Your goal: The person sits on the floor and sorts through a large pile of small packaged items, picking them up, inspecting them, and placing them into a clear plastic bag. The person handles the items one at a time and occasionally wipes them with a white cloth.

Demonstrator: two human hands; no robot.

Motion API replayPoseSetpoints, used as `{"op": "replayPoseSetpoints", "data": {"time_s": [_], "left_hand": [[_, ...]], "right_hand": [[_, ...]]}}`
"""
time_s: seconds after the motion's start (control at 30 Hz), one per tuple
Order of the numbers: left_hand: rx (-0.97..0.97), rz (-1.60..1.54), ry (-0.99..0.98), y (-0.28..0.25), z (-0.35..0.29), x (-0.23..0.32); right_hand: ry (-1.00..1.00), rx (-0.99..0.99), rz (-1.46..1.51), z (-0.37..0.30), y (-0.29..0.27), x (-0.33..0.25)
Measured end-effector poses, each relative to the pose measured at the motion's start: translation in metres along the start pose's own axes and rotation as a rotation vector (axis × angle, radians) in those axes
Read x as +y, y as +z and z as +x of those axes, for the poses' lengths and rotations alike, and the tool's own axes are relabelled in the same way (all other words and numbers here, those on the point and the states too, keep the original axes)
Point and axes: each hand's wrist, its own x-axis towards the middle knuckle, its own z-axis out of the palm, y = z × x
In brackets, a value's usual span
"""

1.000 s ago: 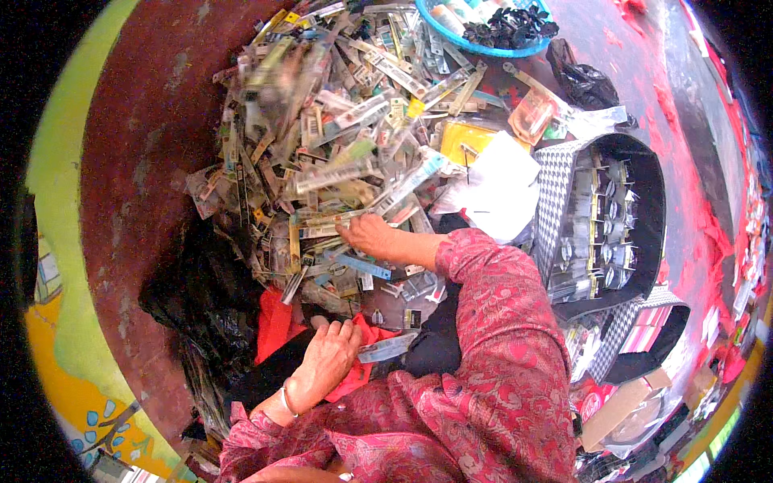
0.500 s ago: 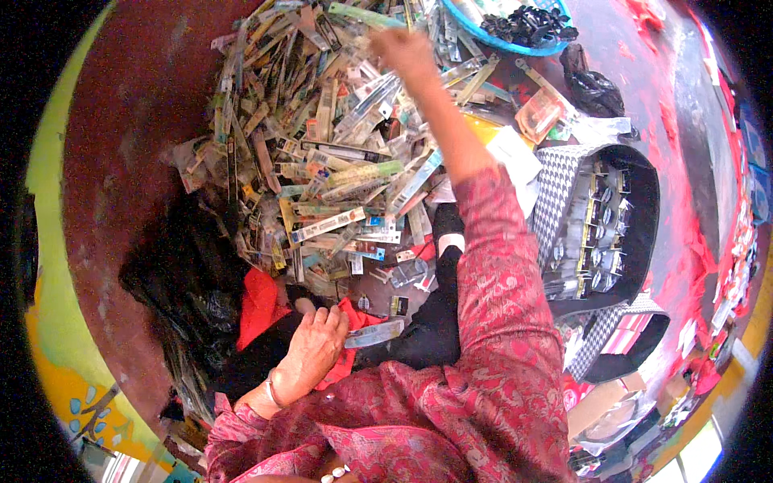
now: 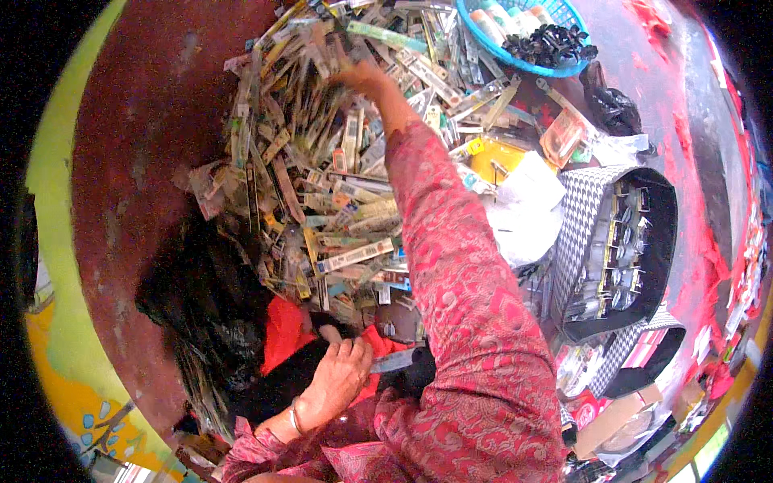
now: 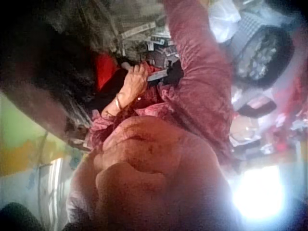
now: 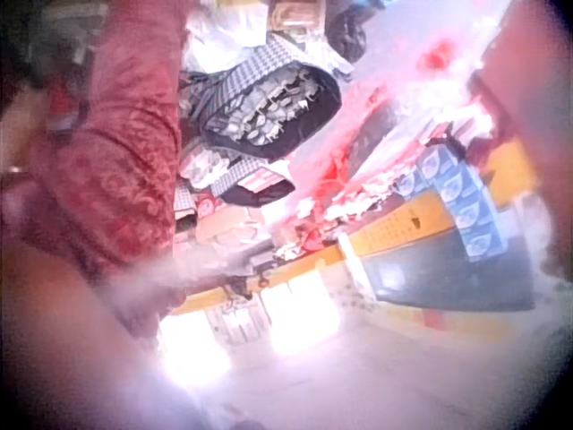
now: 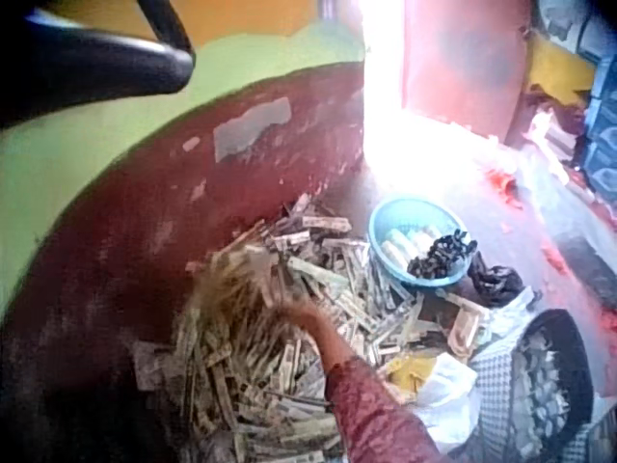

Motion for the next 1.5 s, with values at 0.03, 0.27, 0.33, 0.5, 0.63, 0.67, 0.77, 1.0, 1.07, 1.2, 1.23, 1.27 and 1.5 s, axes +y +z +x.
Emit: {"op": "replayPoseSetpoints", "data": {"time_s": [0.03, 0.27, 0.33, 0.5, 0.63, 0.67, 0.77, 1.0, 1.07, 1.2, 1.23, 1.27, 1.5], "left_hand": [[-0.018, 0.0, 0.0, -0.002, 0.001, -0.001], [-0.004, -0.013, 0.032, -0.006, 0.007, -0.007], [-0.007, -0.027, 0.012, -0.004, 0.007, -0.003], [-0.044, 0.021, 0.01, -0.007, 0.009, 0.003], [0.015, 0.041, 0.009, -0.005, 0.005, 0.012], [0.023, 0.047, 0.006, -0.004, 0.003, 0.015], [0.019, 0.049, -0.017, -0.003, -0.002, 0.024], [0.098, 0.145, -0.035, 0.001, -0.003, 0.032], [0.071, 0.104, -0.044, 0.003, 0.0, 0.032], [0.049, 0.102, -0.058, 0.003, 0.003, 0.03], [0.045, 0.107, -0.047, 0.003, 0.004, 0.03], [0.04, 0.101, -0.048, 0.004, 0.005, 0.031], [-0.017, 0.056, -0.006, -0.002, 0.012, 0.031]], "right_hand": [[-0.024, 0.0, -0.127, -0.012, 0.006, -0.013], [-0.159, -0.173, -0.452, -0.014, 0.026, 0.003], [-0.429, -0.244, -0.353, -0.038, 0.048, -0.006], [-0.68, -0.405, -0.52, -0.057, 0.096, 0.018], [-0.682, -0.496, -0.726, -0.114, 0.114, 0.02], [-0.648, -0.534, -0.784, -0.126, 0.114, 0.02], [-0.55, -0.472, -0.762, -0.158, 0.114, 0.028], [-0.388, -0.606, -0.762, -0.203, 0.077, 0.028], [-0.342, -0.442, -0.647, -0.205, 0.049, 0.021], [-0.4, 0.427, -0.489, -0.153, -0.025, 0.064], [-0.522, 0.576, -0.521, -0.134, -0.046, 0.088], [-0.372, 0.56, -0.596, -0.131, -0.058, 0.087], [-0.063, 0.231, -0.726, -0.099, 0.007, 0.117]]}}
